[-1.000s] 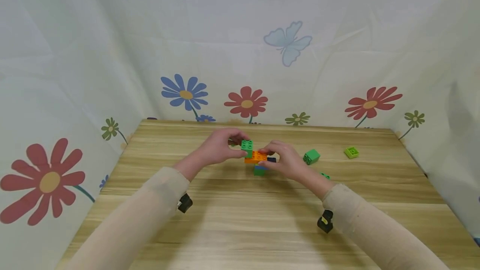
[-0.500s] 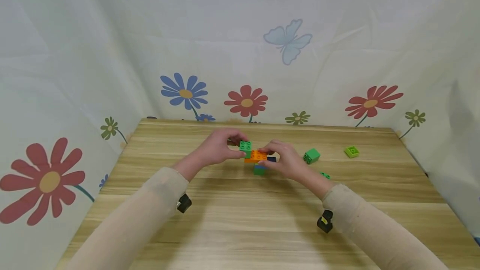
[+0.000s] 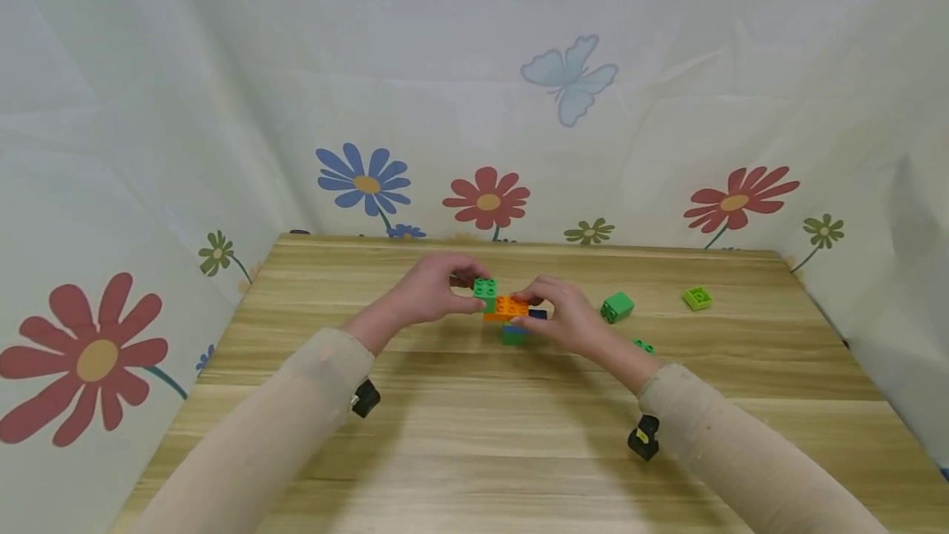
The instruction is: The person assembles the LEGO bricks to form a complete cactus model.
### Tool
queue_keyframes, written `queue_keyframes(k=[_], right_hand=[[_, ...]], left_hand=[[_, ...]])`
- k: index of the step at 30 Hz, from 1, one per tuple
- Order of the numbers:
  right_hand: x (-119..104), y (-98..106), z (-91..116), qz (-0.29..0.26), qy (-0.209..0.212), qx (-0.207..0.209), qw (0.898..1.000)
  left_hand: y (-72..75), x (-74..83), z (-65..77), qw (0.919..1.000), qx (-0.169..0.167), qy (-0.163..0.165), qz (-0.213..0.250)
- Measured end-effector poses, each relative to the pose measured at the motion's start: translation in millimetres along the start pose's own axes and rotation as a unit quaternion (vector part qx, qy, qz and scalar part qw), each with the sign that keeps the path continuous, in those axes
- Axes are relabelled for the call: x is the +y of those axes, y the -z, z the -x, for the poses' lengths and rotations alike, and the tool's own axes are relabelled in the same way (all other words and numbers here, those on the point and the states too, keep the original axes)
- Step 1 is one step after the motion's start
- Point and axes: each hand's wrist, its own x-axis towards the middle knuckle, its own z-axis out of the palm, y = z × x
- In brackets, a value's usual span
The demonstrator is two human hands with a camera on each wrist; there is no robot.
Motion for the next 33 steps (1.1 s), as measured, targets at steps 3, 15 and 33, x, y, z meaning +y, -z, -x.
queue_keyframes(k=[3, 15, 33], right_hand=[[-1.2, 0.8, -0.5, 0.001, -0.002, -0.001, 1.0], [0.0, -2.4, 1.3, 0.012, -0.002, 0.008, 1.0], [-3.2, -4.3, 6.4, 0.013, -0.052, 0.027, 0.998]], left_hand=[[0.8, 0.7, -0.4, 1.0, -0.001, 0.003, -0.001], [-2.0, -3.0, -1.8, 0.9999, 0.003, -0.012, 0.001], [-8.1, -16.8, -0.4, 0.9974, 0.04, 0.01, 0.059]])
